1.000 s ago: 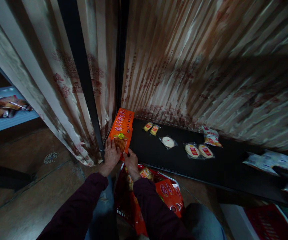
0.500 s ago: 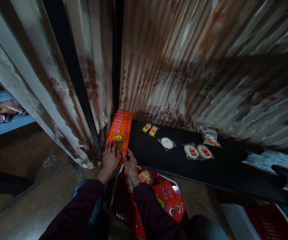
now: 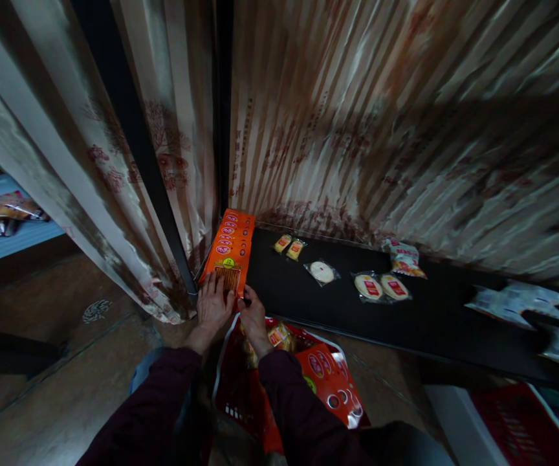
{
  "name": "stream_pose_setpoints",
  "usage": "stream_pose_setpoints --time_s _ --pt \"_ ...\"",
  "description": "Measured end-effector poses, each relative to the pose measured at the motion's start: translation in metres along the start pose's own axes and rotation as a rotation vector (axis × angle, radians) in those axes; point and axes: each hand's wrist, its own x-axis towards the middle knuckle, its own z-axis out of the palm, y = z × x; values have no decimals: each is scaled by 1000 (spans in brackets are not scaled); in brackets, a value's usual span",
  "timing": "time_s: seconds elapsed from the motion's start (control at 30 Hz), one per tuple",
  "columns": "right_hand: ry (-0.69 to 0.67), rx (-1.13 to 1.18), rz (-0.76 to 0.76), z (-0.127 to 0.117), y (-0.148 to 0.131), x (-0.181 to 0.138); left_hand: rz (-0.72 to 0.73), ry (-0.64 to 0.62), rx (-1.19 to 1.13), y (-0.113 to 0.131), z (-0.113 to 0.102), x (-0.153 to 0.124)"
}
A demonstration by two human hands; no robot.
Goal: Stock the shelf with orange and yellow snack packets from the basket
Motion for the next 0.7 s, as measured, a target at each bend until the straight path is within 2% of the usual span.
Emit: stream_pose_setpoints --time_s 0.7 --pt "-52 90 22 -6 -1 4 16 -3 21 -4 7 1"
